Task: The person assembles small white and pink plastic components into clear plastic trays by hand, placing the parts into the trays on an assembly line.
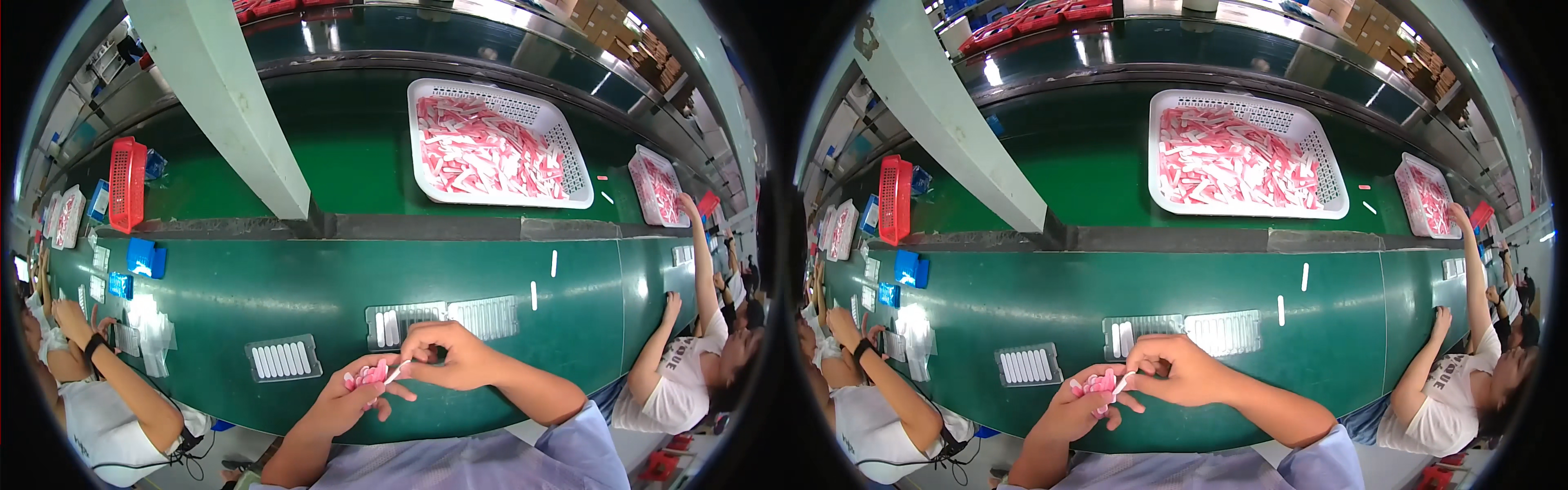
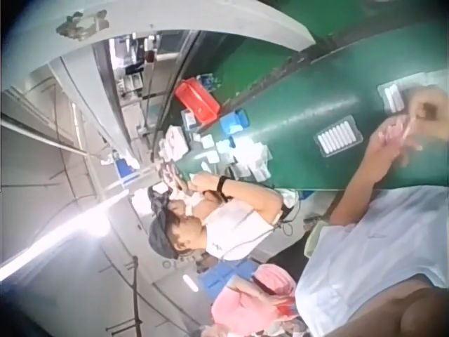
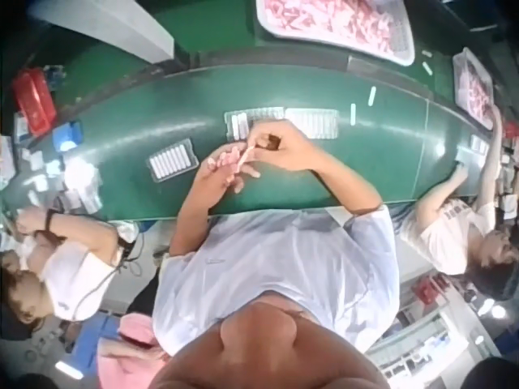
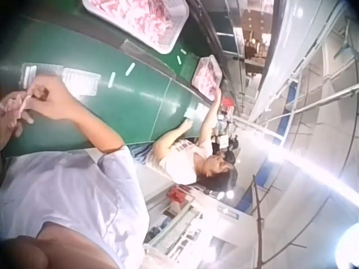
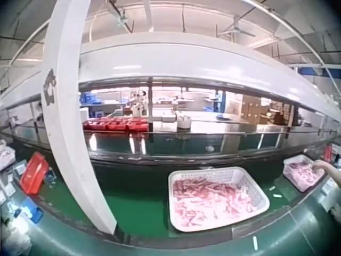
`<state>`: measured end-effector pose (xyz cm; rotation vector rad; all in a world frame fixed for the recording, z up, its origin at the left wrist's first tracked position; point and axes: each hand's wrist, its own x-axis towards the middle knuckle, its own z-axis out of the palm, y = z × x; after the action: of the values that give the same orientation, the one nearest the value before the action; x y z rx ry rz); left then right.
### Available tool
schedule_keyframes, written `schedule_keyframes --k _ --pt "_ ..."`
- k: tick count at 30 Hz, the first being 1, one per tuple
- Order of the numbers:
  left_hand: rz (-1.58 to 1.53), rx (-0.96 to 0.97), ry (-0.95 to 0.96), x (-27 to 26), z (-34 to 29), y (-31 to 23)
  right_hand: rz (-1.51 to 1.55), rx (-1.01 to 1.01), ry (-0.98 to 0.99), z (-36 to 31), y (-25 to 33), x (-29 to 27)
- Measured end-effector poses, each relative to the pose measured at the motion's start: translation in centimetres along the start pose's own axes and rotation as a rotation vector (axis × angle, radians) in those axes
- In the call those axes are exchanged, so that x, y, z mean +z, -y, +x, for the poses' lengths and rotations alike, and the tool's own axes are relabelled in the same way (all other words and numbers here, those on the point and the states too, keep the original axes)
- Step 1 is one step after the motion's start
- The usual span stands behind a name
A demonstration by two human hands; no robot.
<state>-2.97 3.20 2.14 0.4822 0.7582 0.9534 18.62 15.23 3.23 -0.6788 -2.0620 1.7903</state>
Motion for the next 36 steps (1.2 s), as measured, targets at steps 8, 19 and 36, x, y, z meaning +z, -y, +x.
schedule_keyframes --k 8,19,36 --pt "0.175 -0.111 -0.093 0.1 0.4 0.0 -0.193 -0.204 -0.074 -0.1 1.6 0.0" --pt "0.303 0.129 -0.297 1.1 0.8 0.3 0.132 0.052 -0.390 -0.7 -1.3 0.2" --pt "0.294 0.142 -0.350 0.8 1.0 0.7 -0.439 -0.197 -0.337 0.2 -0.1 0.4"
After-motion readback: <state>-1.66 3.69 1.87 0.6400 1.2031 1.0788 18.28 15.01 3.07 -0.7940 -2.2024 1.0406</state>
